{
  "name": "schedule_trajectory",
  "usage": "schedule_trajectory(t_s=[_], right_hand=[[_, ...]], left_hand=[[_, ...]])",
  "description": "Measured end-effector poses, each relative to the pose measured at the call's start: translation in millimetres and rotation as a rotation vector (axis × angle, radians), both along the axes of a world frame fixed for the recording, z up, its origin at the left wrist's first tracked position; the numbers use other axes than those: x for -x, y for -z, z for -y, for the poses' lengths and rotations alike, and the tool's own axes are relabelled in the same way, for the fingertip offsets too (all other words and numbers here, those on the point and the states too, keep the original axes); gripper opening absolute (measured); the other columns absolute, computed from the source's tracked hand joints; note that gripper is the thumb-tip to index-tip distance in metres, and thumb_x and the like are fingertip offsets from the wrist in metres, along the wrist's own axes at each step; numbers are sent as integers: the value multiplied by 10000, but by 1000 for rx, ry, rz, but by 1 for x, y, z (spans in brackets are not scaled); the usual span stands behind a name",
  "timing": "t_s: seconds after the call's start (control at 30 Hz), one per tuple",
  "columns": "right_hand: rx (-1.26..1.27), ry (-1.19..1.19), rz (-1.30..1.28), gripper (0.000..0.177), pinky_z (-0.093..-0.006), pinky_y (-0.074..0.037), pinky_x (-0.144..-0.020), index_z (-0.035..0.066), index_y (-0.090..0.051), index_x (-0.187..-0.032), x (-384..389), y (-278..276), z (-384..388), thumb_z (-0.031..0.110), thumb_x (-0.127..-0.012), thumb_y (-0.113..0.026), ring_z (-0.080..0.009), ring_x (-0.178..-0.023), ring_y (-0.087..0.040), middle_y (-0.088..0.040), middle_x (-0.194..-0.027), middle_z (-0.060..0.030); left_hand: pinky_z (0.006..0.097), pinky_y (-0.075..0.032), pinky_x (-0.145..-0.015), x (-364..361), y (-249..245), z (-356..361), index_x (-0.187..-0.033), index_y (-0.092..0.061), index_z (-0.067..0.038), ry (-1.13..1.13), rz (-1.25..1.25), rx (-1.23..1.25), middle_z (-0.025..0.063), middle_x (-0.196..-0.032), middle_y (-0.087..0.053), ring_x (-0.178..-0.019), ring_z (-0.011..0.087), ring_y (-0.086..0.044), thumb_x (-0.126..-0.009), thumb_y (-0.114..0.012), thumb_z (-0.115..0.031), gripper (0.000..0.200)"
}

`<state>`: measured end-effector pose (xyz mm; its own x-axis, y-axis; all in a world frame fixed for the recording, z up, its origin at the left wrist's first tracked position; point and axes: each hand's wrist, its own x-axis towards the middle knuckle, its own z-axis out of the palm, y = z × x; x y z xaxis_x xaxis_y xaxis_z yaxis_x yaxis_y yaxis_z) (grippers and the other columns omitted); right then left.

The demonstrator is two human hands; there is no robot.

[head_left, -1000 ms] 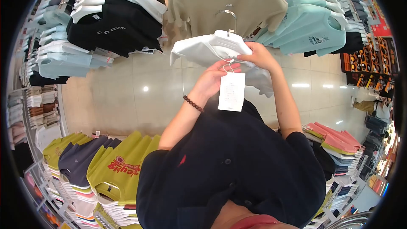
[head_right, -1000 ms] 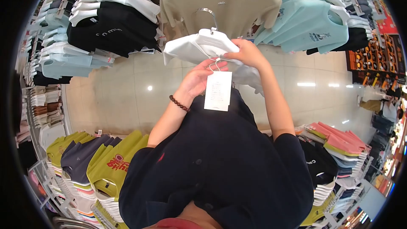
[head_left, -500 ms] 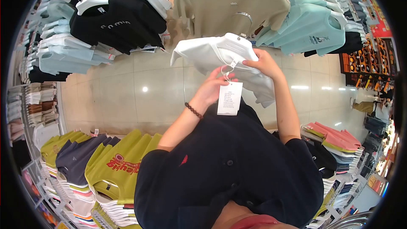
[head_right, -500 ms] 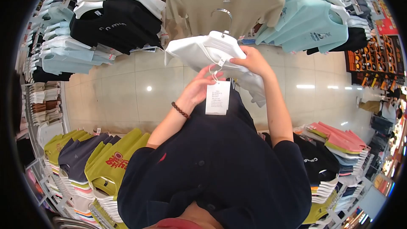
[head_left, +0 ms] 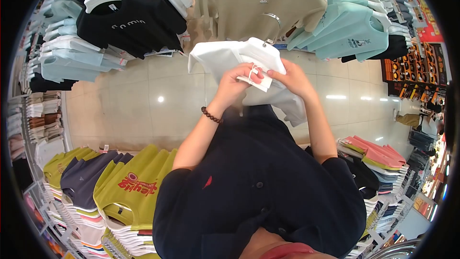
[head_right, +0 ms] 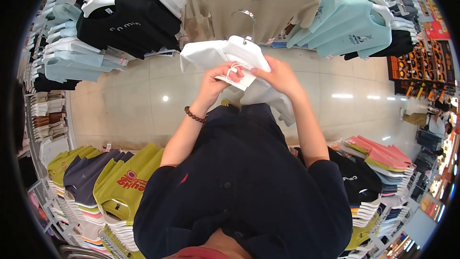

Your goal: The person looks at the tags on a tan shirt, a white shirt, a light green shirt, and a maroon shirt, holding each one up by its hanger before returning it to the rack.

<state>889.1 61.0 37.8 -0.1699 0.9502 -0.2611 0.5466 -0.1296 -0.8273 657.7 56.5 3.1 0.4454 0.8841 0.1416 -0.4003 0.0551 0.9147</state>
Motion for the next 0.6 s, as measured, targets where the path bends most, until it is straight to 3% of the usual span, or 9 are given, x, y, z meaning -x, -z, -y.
schedule_trajectory(t_s=[0.07,0.1,0.23,0.3,0.33,0.4,0.43,0.6], right_hand=[[-51,3,71,496,-396,-519,-776,41,-676,-1141,6,-6,6,429,-836,-719,-327,-855,-693,-719,-935,-196],[-51,2,72,496,-396,-519,-776,41,-676,-1141,7,-9,8,429,-836,-719,-327,-855,-693,-719,-935,-196],[-90,-10,191,428,-424,-515,-710,50,-677,-1027,10,-22,16,423,-825,-729,-361,-764,-676,-703,-814,-176],[-81,-27,237,398,-431,-513,-692,59,-674,-986,14,-28,21,419,-824,-730,-363,-741,-670,-696,-784,-163],[-130,-43,273,371,-434,-513,-681,73,-670,-968,18,-29,24,411,-827,-729,-360,-733,-669,-694,-779,-153],[-178,-57,307,344,-437,-513,-670,87,-666,-951,21,-26,31,403,-831,-728,-357,-726,-668,-693,-775,-144],[-186,-72,351,323,-439,-515,-672,102,-668,-961,22,-22,33,393,-833,-727,-355,-728,-668,-694,-779,-138],[-214,-57,378,297,-447,-519,-677,121,-670,-996,14,-6,40,364,-835,-726,-361,-734,-665,-691,-767,-129]], left_hand=[[358,-461,-993,-5,3,-4,-797,-697,-35,-65,-14,3,68,-972,-685,-1106,208,-607,-810,-706,30,67],[330,-485,-931,-7,9,-5,-795,-703,-45,-90,32,0,44,-984,-677,-1022,189,-623,-780,-644,130,185],[325,-503,-870,-9,30,-4,-782,-694,-33,-167,63,-56,54,-953,-675,-939,178,-631,-770,-650,120,159],[354,-510,-867,-15,35,-2,-891,-695,-12,-259,-253,-29,102,-948,-696,-956,238,-650,-798,-643,45,120],[354,-510,-867,-19,34,-1,-891,-695,-12,-259,-257,-27,102,-948,-696,-956,238,-650,-798,-643,45,120],[393,-528,-821,-26,31,0,-967,-682,-2,-264,-843,-285,179,-974,-691,-914,319,-665,-819,-674,-65,162],[445,-533,-793,-26,34,-3,-1054,-661,-14,-153,-952,-190,229,-1016,-669,-929,387,-653,-833,-676,-141,256],[484,-529,-774,-22,31,0,-1130,-630,-24,-147,-1083,-240,218,-1027,-672,-925,401,-659,-848,-657,-147,309]])
